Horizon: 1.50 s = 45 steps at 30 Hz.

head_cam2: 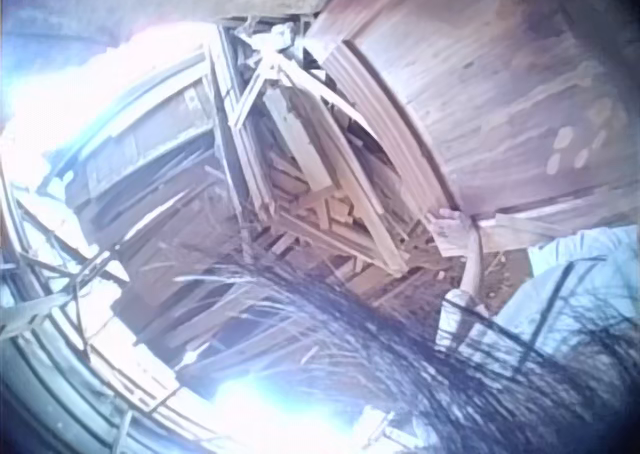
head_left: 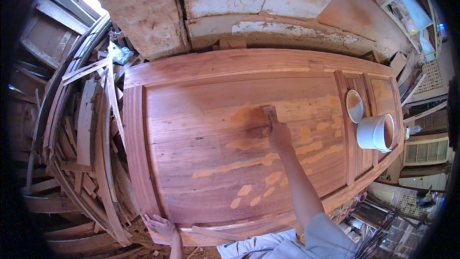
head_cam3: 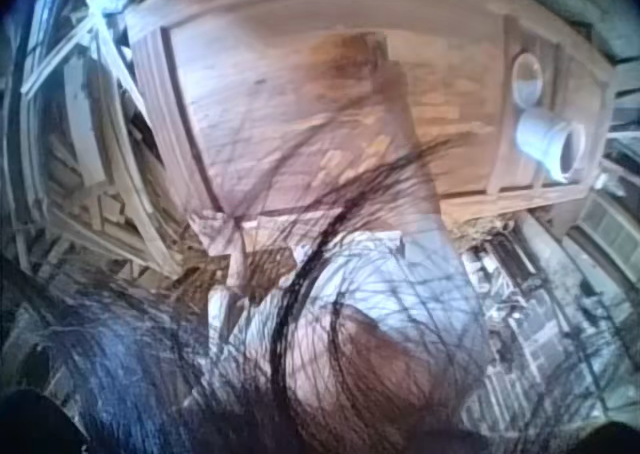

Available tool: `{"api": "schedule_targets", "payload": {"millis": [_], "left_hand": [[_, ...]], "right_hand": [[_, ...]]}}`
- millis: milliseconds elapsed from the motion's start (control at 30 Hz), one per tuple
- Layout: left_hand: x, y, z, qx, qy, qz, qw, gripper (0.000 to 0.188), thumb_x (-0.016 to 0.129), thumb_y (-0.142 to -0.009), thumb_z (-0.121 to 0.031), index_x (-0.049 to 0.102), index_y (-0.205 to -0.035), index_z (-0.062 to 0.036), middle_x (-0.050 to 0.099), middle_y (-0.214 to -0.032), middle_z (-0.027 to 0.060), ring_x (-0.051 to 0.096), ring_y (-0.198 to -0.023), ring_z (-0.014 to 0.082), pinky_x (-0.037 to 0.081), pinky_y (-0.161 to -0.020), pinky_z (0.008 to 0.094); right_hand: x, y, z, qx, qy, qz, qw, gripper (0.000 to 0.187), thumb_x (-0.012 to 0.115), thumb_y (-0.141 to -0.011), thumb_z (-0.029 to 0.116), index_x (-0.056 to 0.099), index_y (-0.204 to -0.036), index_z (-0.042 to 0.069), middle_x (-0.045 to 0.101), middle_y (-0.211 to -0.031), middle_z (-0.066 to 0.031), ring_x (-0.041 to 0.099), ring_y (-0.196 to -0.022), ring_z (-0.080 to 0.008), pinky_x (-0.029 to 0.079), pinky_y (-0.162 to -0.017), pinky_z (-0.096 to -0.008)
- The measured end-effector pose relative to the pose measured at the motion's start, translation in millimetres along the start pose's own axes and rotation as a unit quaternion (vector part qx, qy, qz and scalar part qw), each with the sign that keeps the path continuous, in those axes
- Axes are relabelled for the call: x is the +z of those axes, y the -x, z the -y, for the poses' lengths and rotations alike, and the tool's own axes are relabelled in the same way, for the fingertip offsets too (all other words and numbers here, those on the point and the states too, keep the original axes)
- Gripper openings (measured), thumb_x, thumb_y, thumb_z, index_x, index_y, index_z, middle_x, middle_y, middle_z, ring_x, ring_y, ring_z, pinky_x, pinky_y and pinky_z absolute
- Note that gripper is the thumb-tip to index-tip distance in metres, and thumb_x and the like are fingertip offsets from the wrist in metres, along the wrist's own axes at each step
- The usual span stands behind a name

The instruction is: The person applies a brown paste from a bucket to a wooden door surface using a putty knife, spreading it over various sections of the wood.

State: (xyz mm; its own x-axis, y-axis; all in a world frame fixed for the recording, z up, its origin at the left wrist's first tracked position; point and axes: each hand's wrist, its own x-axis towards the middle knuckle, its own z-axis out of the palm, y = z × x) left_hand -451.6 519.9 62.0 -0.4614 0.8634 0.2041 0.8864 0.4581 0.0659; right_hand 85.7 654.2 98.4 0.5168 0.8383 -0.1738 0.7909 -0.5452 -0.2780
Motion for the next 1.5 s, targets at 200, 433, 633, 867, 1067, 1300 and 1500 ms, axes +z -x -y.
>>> {"api": "schedule_targets", "payload": {"millis": [200,433,633,867,1067,1300,1500], "left_hand": [[-14,-3,-1,0.006,-0.026,-0.021,0.999,0.044,0.045,-0.102,-0.027,0.048,-0.132,0.0061,0.048,-0.137,0.0258,0.047,-0.126,0.0397,0.037,-0.108,0.0456],[-10,-9,-9,-0.021,0.018,-0.019,0.999,0.046,0.046,-0.101,-0.031,0.05,-0.131,0.0045,0.045,-0.14,0.0256,0.044,-0.128,0.0397,0.037,-0.108,0.0468],[11,-6,7,-0.014,0.033,-0.041,0.999,0.049,0.046,-0.101,-0.034,0.047,-0.134,0.0019,0.041,-0.144,0.0233,0.038,-0.133,0.0397,0.03,-0.111,0.0489],[1,-2,6,-0.031,0.045,-0.025,0.998,0.049,0.045,-0.101,-0.034,0.047,-0.134,0.0021,0.041,-0.144,0.0233,0.038,-0.133,0.0389,0.029,-0.111,0.0485],[-2,-3,6,-0.043,0.068,-0.026,0.996,0.051,0.044,-0.101,-0.036,0.046,-0.136,0.0005,0.042,-0.143,0.0236,0.038,-0.134,0.039,0.029,-0.111,0.049],[-3,-3,19,-0.028,0.04,-0.054,0.997,0.053,0.046,-0.1,-0.039,0.045,-0.137,-0.0009,0.042,-0.142,0.0245,0.039,-0.133,0.0396,0.03,-0.11,0.0494],[12,-1,8,-0.021,0.063,-0.068,0.995,0.055,0.047,-0.099,-0.041,0.045,-0.135,0.0009,0.045,-0.138,0.0255,0.042,-0.129,0.0396,0.033,-0.108,0.0488]], "right_hand": [[-9,19,-8,0.009,0.039,0.1,0.994,0.042,0.049,-0.096,0.021,0.051,-0.138,0.017,0.067,-0.082,-0.0238,0.065,-0.071,-0.0401,0.053,-0.068,-0.05],[-88,-34,33,-0.193,-0.004,0.218,0.957,0.037,0.051,-0.098,0.033,0.056,-0.134,0.023,0.069,-0.085,-0.0181,0.066,-0.072,-0.0365,0.053,-0.07,-0.0483],[-76,-72,76,-0.328,0.268,0.236,0.875,0.03,0.048,-0.097,0.037,0.063,-0.124,0.033,0.07,-0.091,-0.0098,0.068,-0.083,-0.0343,0.056,-0.075,-0.0484],[-91,-75,42,-0.315,0.275,0.294,0.859,0.034,0.051,-0.093,0.033,0.062,-0.126,0.034,0.069,-0.09,-0.0118,0.067,-0.083,-0.0314,0.055,-0.076,-0.0475],[-111,-97,-20,-0.191,0.495,0.345,0.774,0.033,0.051,-0.094,0.036,0.065,-0.122,0.03,0.07,-0.105,-0.0109,0.068,-0.092,-0.0335,0.054,-0.081,-0.0494],[-149,8,-100,0.061,-0.098,0.273,0.955,0.047,0.055,-0.096,0.043,0.053,-0.137,0.021,0.056,-0.068,-0.0023,0.054,-0.053,-0.0126,0.048,-0.048,-0.0294],[-70,157,-133,0.27,-0.651,0.149,0.694,0.036,0.049,-0.098,0.051,0.044,-0.079,0.021,0.041,-0.057,0.0029,0.039,-0.041,-0.0089,0.035,-0.037,-0.0253]]}}
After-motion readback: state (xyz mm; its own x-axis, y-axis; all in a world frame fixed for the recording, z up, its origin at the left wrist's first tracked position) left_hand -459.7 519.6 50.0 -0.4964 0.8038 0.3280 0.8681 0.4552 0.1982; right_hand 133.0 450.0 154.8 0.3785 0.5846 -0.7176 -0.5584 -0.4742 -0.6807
